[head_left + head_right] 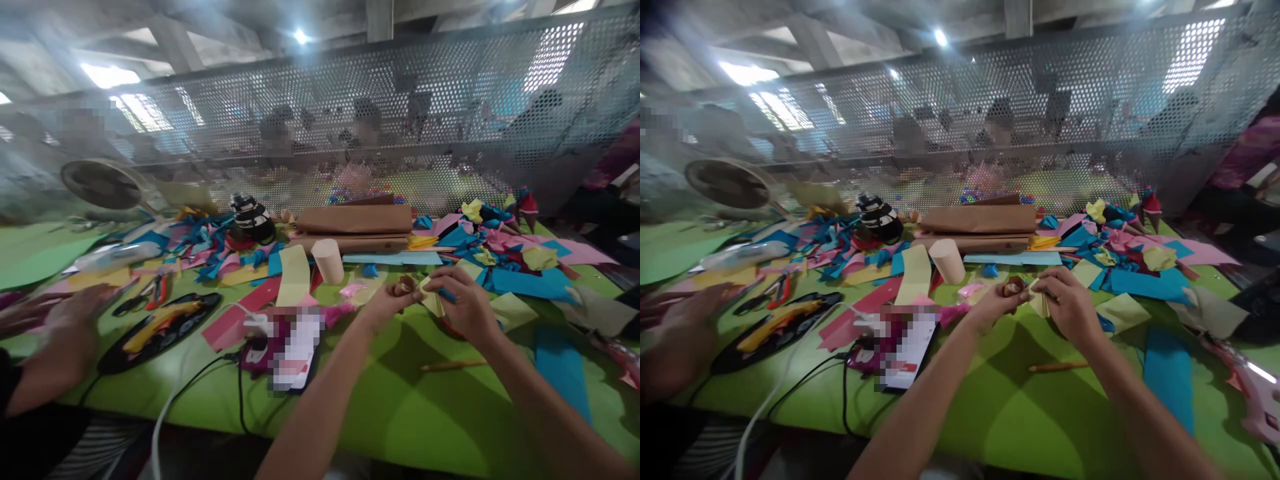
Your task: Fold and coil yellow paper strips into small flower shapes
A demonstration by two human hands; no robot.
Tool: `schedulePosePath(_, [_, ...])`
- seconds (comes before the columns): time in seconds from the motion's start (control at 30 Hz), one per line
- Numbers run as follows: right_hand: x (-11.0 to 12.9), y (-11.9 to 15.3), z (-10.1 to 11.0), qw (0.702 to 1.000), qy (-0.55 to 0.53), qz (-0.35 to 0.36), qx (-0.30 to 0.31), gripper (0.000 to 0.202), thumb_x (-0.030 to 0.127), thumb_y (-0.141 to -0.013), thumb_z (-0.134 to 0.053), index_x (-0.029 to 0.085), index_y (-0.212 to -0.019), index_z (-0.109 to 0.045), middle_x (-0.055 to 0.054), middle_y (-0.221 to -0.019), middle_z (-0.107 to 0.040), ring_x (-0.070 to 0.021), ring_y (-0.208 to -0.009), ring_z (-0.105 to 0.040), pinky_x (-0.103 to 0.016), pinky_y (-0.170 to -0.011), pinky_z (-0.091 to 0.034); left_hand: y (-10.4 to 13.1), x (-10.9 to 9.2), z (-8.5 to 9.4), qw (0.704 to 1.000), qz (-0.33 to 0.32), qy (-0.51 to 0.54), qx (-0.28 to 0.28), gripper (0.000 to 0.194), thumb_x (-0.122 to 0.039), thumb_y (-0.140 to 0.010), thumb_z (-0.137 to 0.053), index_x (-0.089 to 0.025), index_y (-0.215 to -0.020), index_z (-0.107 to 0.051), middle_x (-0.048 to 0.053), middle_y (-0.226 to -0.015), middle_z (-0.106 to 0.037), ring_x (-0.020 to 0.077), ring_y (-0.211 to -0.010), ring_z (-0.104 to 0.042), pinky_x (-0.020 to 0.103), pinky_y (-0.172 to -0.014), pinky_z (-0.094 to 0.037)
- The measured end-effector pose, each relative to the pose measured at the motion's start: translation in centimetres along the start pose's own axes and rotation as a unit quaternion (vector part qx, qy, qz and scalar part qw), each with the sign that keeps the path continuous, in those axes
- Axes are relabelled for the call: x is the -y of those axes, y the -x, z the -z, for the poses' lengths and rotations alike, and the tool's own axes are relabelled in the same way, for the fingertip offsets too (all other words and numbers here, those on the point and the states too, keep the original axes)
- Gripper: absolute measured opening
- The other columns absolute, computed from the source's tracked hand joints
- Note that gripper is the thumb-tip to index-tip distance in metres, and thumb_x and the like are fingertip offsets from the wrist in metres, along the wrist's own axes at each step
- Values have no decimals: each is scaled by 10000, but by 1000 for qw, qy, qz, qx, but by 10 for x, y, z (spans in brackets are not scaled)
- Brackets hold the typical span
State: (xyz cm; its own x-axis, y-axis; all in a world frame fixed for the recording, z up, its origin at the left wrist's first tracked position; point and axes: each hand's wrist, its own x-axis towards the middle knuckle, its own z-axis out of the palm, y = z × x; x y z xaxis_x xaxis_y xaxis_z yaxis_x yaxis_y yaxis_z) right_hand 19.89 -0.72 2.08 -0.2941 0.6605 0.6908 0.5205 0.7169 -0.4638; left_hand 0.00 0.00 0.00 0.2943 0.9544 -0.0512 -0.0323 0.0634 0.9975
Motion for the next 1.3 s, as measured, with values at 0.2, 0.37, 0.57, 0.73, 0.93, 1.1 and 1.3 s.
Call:
schedulePosePath(0.2, [4, -1, 0, 994, -105, -22, 27, 297, 114, -942, -495, 259, -1059, -726, -86, -1199, -664, -231, -1160, -636, -400, -996, -518, -5, -1, -1, 998, -21, 31, -47, 507, -521, -492, -926, -147, -704, -657, -2, -667, -621, 116, -630, -539, 259, -622, -430])
schedulePosePath(0.37, [2, -2, -2, 952, -251, -177, -7, 316, 320, -911, -646, 249, -1219, -625, -90, -1213, -658, -207, -970, -694, -351, -839, -578, -10, 6, -1, 991, -56, 75, -98, 557, -537, -465, -933, -156, -758, -651, -1, -703, -623, 130, -677, -574, 288, -707, -486])
schedulePosePath(0.57, [2, -3, -4, 953, -202, -222, 47, 246, 420, -816, -733, 184, -875, -697, -10, -736, -649, -173, -672, -583, -285, -614, -479, -5, 3, -3, 996, -75, 25, -49, 396, -404, -585, -903, -150, -768, -661, -15, -715, -623, 116, -666, -541, 257, -673, -449])
schedulePosePath(0.73, [4, -4, 9, 971, -117, -206, -43, 211, 402, -837, -717, 195, -821, -679, -2, -753, -605, -161, -665, -539, -282, -610, -438, -3, -2, -1, 982, -115, -128, -77, 197, -268, -724, -782, -167, -874, -705, -14, -790, -668, 142, -730, -567, 250, -691, -438])
schedulePosePath(0.93, [7, -3, 10, 987, -83, -136, -31, 152, 344, -881, -692, 200, -838, -664, -19, -792, -610, -172, -699, -548, -294, -646, -448, -1, -3, -1, 951, -152, -256, -81, 170, -309, -803, -726, -172, -895, -687, -1, -800, -653, 157, -744, -546, 243, -674, -410])
schedulePosePath(1.1, [9, -1, 7, 992, -48, -112, -17, 139, 326, -907, -672, 199, -853, -655, -32, -806, -627, -179, -711, -575, -288, -630, -445, 1, 0, -2, 939, -175, -284, -86, 242, -312, -830, -713, -188, -1032, -667, 16, -895, -672, 166, -786, -568, 254, -726, -433])
schedulePosePath(1.3, [9, 0, 6, 995, -50, -88, -3, 94, 274, -906, -677, 203, -847, -661, -36, -824, -643, -180, -718, -602, -287, -638, -455, 3, 5, -3, 937, -177, -296, -51, 271, -296, -861, -677, -184, -1105, -640, 17, -886, -658, 158, -773, -553, 254, -733, -443])
